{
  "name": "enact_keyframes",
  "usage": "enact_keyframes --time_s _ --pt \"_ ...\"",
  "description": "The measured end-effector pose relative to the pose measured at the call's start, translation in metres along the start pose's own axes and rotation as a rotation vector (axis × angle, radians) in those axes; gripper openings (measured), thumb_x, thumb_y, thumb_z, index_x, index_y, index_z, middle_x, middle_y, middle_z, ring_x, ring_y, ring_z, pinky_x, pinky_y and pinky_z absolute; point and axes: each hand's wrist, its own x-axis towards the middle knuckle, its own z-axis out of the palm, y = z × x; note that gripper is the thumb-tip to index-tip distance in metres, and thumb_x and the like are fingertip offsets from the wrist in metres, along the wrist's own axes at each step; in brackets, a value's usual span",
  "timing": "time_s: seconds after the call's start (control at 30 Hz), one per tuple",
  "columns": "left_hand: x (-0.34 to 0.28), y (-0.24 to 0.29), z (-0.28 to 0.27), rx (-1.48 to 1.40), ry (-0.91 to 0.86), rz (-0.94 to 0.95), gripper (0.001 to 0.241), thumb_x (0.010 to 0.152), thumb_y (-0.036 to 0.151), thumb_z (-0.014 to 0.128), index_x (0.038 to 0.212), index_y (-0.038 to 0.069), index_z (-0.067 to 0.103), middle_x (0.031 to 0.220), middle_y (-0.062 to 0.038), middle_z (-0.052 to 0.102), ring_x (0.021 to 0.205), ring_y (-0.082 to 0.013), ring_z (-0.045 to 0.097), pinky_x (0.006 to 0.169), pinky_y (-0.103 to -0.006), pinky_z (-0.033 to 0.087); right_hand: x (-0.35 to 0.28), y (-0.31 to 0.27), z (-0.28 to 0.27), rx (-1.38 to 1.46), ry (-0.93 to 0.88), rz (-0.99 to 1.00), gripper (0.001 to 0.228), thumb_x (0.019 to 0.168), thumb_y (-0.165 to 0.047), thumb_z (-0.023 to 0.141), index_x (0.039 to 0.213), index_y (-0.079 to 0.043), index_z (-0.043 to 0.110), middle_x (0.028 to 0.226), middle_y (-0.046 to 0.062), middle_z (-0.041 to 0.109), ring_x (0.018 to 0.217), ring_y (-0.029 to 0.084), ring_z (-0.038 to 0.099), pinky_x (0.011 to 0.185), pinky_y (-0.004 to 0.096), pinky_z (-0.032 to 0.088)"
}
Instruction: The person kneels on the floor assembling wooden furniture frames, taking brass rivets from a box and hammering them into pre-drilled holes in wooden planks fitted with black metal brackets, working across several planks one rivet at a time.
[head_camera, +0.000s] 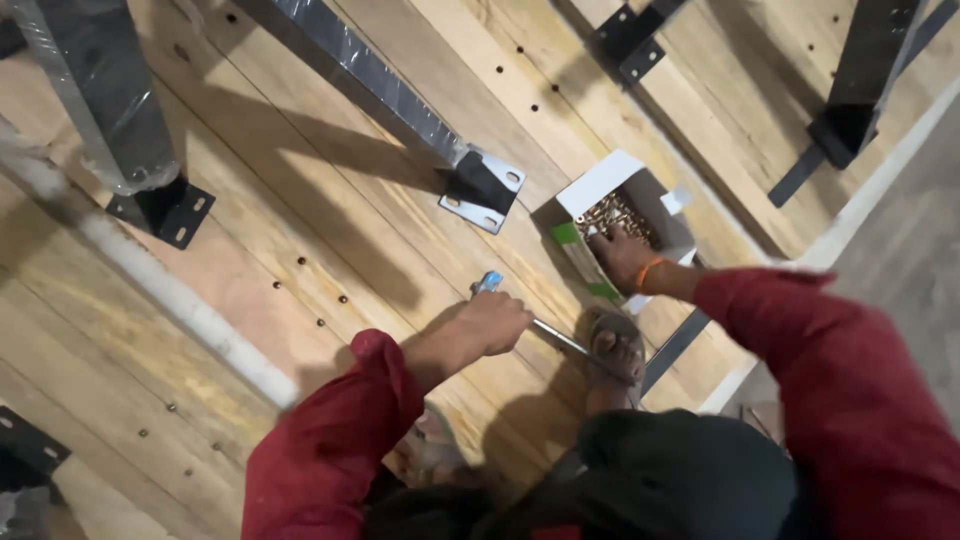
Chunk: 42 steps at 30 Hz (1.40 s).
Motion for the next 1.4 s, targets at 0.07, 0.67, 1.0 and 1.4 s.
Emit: enact_keyframes --time_s 0.07,0.67,1.0,1.4 --pt "-0.008 -0.003 -0.002 -0.128 0.125 -0.063 0.019 0.084 0.01 0.06 0.097 0.006 0.073 0.099 -0.017 0.073 0.094 -0.0386 0.07 0.076 -0.0508 0.057 0.002 -0.027 -0.047 -0.077 -0.22 -0.03 0.08 0.066 -0.023 0.081 0.138 -0.012 0.048 0.123 0.033 0.05 0.102 0.051 0.063 0.088 0.054 0.054" --pt "-0.076 -0.016 0.053 -1.228 0.226 -0.423 0.038 0.1 0.034 0.061 0.127 0.009 0.07 0.116 -0.018 0.073 0.107 -0.0332 0.07 0.096 -0.0433 0.056 -0.035 -0.061 -0.123 0.468 0.396 -0.004 0.029 0.081 -0.023 0.08 0.105 -0.008 0.072 0.102 0.012 0.07 0.093 0.03 0.069 0.08 0.044 0.055" --pt "-0.068 0.032 -0.028 -2.099 0.266 -0.537 0.041 0.098 0.034 0.051 0.128 0.006 0.053 0.112 -0.013 0.066 0.099 -0.0296 0.068 0.094 -0.0447 0.058 -0.062 -0.206 -0.183 0.535 0.335 -0.97 0.021 0.091 -0.012 0.073 0.11 -0.009 0.065 0.11 0.011 0.066 0.099 0.028 0.069 0.085 0.036 0.058" --pt "-0.066 0.027 0.033 -1.841 0.101 -0.575 0.048 0.093 0.025 0.065 0.131 -0.004 0.06 0.113 -0.017 0.072 0.086 -0.0219 0.075 0.08 -0.0322 0.062 -0.049 -0.061 -0.097 0.157 0.362 -0.571 0.048 0.075 -0.02 0.071 0.12 -0.003 0.062 0.12 0.024 0.059 0.096 0.039 0.065 0.073 0.047 0.056"
